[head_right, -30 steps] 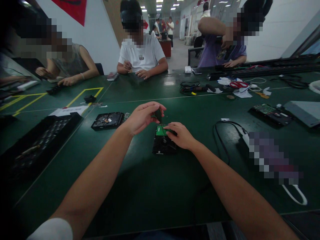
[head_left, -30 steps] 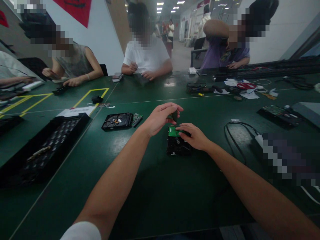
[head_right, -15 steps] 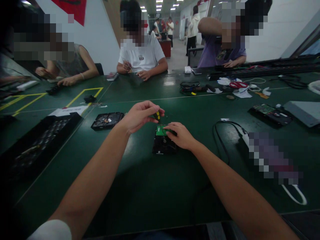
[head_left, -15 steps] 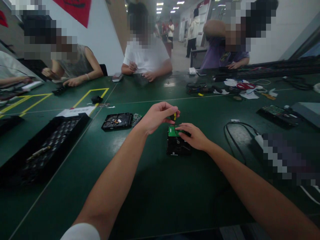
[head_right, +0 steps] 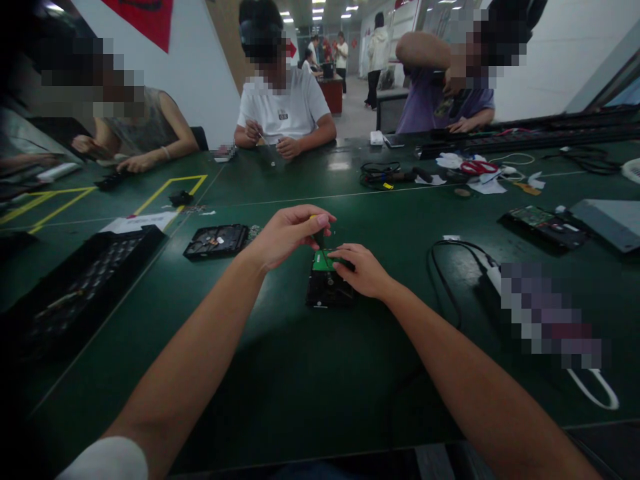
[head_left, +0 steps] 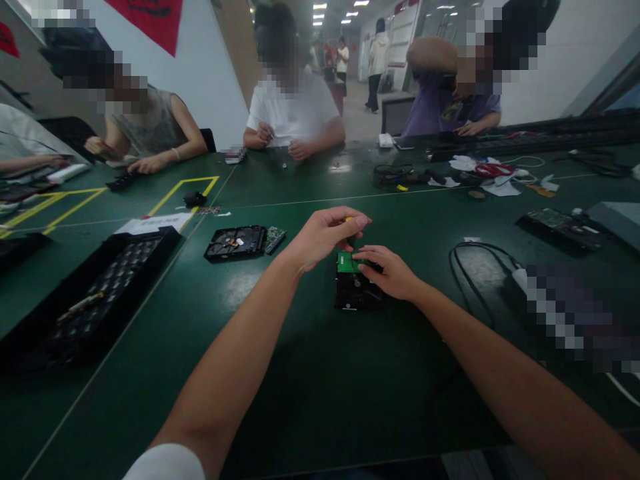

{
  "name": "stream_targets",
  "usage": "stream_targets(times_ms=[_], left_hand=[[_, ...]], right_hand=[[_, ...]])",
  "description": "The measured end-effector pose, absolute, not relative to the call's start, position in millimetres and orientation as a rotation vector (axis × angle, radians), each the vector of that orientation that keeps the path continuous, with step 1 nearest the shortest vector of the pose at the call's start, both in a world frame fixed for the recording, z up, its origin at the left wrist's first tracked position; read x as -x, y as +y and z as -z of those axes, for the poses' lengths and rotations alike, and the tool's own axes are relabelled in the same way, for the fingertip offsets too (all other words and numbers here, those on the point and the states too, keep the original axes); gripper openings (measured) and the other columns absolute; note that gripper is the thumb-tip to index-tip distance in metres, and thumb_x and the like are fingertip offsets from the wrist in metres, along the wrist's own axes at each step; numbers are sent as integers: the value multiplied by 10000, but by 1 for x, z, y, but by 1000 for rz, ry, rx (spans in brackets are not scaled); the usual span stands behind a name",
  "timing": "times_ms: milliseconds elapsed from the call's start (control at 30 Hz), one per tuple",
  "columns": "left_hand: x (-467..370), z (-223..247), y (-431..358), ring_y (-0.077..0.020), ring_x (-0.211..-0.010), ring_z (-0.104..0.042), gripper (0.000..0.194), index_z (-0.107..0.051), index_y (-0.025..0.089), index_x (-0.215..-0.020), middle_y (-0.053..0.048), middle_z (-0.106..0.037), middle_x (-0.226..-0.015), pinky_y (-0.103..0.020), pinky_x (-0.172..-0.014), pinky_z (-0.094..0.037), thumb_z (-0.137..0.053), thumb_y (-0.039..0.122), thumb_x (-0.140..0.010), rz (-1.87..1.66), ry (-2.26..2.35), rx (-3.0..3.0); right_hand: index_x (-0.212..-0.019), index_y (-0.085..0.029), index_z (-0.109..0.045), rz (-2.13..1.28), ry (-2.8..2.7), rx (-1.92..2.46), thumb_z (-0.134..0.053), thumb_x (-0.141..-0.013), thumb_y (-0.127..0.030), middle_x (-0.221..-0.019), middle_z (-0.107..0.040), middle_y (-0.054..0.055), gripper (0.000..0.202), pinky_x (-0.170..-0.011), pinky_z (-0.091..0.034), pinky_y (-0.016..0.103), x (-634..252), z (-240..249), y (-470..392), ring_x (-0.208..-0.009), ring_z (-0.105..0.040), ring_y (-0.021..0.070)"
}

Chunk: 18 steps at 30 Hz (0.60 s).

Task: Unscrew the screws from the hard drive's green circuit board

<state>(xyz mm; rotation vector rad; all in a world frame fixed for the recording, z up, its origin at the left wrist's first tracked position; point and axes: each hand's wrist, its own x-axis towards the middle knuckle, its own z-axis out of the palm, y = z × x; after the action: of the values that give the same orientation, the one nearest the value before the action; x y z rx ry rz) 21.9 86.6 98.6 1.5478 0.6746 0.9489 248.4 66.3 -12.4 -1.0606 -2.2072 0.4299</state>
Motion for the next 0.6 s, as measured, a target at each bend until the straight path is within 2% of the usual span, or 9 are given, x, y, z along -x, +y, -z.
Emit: stream_targets(times_ms=[100,233,367,467,600], left_hand=[[-21,-97,89,-179,-930,-712,351,-765,180,-1038,-84,-751,-1032,-213,-634,-528,-769,513,-928,-958,676,-1514],[-21,-94,92,-172,-846,-707,385,-732,168,-969,-93,-757,-957,-223,-615,-517,-670,547,-984,-951,683,-1434],[-20,-94,93,-212,-917,-736,324,-737,153,-1015,-115,-770,-986,-259,-658,-563,-591,442,-1009,-930,650,-1339],[-20,-97,92,-221,-973,-734,286,-739,151,-1032,-116,-768,-1031,-273,-696,-588,-614,406,-999,-926,640,-1347],[-21,-102,87,-186,-914,-712,255,-728,145,-957,-105,-753,-1017,-249,-674,-572,-702,399,-961,-965,715,-1411]], right_hand=[[-1317,-310,-730,-435,-2213,1069,-620,-1031,-335,-1370,-713,90,307,-1168,-482,577,-248,12,66,-1380,-609,299],[-1319,-292,-732,-441,-2217,1077,-615,-1034,-331,-1380,-705,104,310,-1167,-482,571,-248,12,66,-1368,-619,299],[-1325,-280,-729,-439,-2217,1078,-619,-1032,-331,-1382,-702,113,318,-1163,-482,579,-248,12,66,-1357,-625,304],[-1313,-280,-734,-427,-2209,1070,-623,-1029,-329,-1368,-710,111,309,-1162,-484,576,-248,12,66,-1353,-627,303],[-1301,-284,-738,-419,-2201,1064,-630,-1024,-331,-1349,-720,104,301,-1161,-491,570,-248,13,66,-1339,-637,300]])
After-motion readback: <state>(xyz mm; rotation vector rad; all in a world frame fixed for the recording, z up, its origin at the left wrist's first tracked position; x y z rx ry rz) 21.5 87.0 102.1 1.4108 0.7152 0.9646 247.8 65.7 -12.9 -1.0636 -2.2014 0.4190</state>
